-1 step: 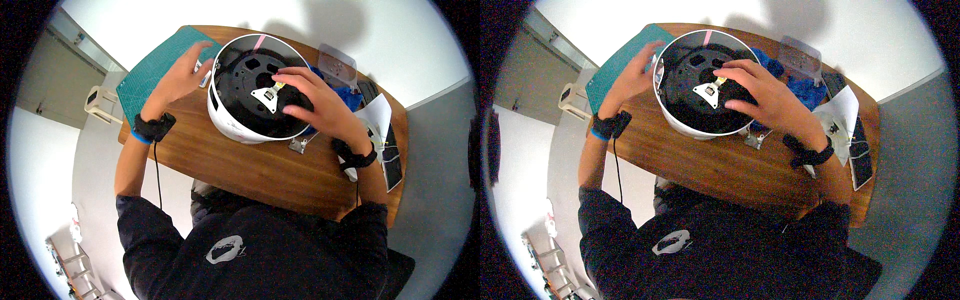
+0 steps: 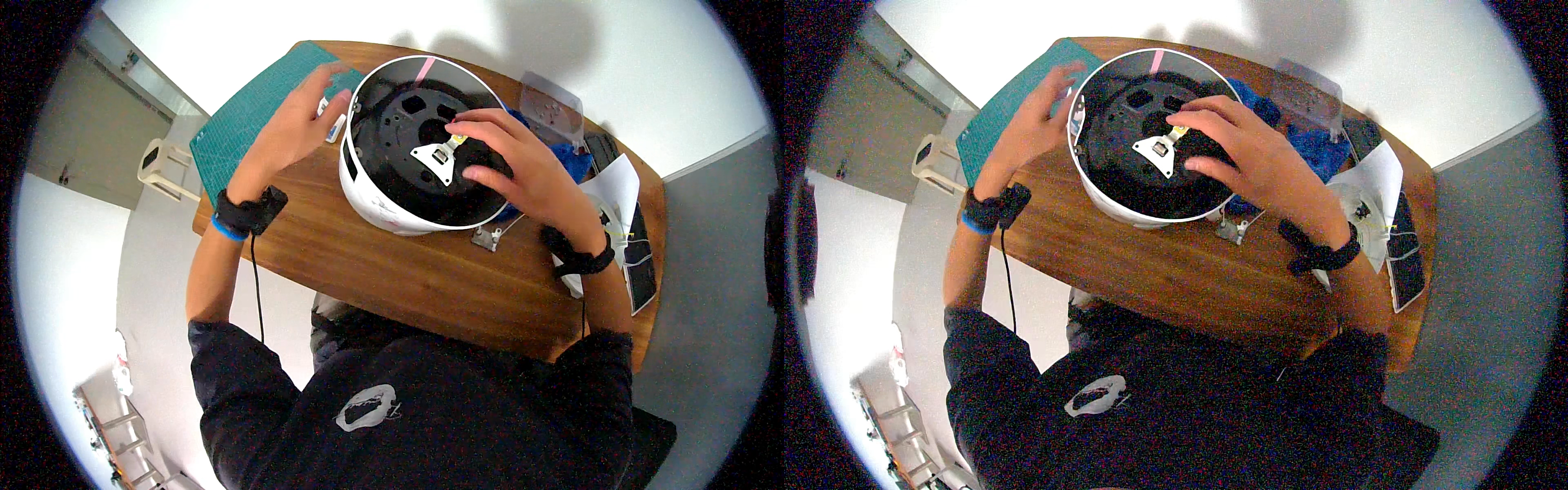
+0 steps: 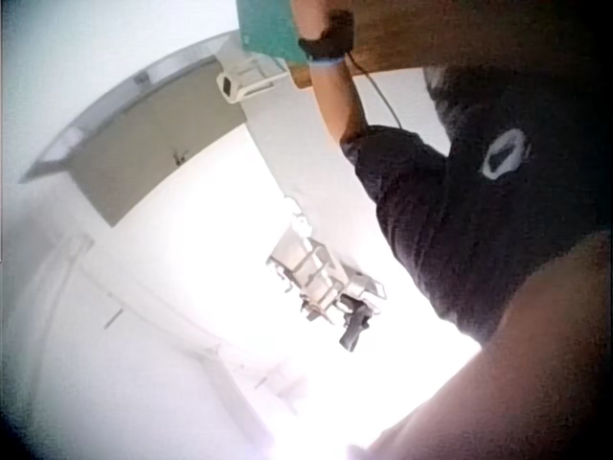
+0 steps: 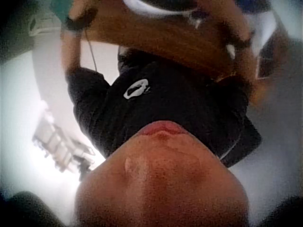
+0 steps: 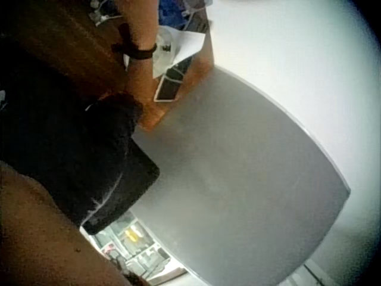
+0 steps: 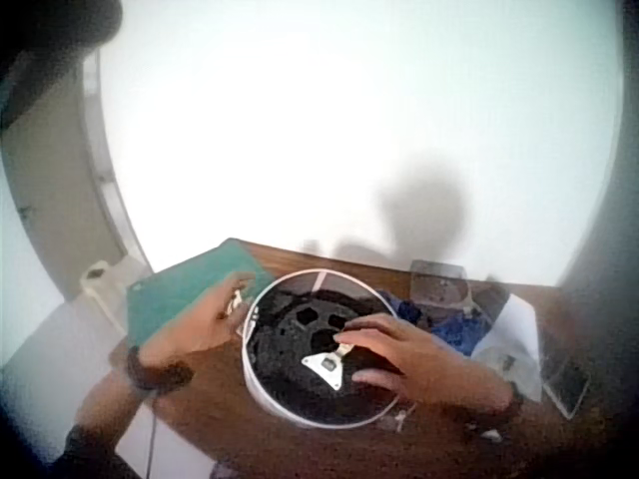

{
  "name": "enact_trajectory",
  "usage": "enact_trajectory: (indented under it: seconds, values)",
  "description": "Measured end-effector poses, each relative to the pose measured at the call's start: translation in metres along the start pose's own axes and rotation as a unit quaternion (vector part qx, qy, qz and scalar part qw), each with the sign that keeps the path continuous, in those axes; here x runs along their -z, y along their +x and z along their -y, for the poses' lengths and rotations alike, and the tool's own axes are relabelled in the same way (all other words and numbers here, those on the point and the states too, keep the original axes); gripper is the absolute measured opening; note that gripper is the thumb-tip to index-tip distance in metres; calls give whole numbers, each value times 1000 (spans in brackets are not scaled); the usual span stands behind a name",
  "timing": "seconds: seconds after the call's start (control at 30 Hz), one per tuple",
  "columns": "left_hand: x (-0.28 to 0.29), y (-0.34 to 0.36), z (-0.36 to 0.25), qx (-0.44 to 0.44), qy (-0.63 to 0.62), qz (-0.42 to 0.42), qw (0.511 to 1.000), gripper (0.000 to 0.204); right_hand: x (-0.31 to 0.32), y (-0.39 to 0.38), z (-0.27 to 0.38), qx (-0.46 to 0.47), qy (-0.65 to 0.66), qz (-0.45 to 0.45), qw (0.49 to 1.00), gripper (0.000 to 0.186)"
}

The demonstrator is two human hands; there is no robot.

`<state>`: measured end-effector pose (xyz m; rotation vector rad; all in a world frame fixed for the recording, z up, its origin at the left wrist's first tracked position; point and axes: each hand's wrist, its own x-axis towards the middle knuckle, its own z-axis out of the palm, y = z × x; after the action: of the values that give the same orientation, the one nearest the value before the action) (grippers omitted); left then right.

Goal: The person disassembles a white appliance, likely a humidifier, by removing the top cover and using a screwdriver to detach internal components. They manipulate wires and a metal bracket inside the base, then reassemble parts and place the cover back on.

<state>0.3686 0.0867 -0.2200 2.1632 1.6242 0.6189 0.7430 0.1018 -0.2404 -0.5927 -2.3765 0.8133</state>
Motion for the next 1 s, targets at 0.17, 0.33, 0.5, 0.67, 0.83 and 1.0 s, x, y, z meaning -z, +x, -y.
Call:
enact_trajectory:
  seconds: [0.17,0.33,0.5,0.67,0.83,1.0]
  values:
    - [11,-4,-86,-118,-50,-21,991,39,-2,9,5,-15,-12,-34,999,54]
    - [3,-13,-124,-218,90,20,972,37,12,19,18,115,-82,27,990,56]
    - [0,-16,-121,-218,161,24,962,36,7,23,21,115,-96,36,988,48]
    - [0,-15,-123,-204,161,35,965,41,5,25,27,118,-130,-3,984,41]
    - [-4,-19,-129,-196,183,46,962,46,4,24,35,101,-167,-13,981,40]
    - [-5,-19,-130,-204,205,47,956,47,9,19,40,81,-173,-9,982,36]
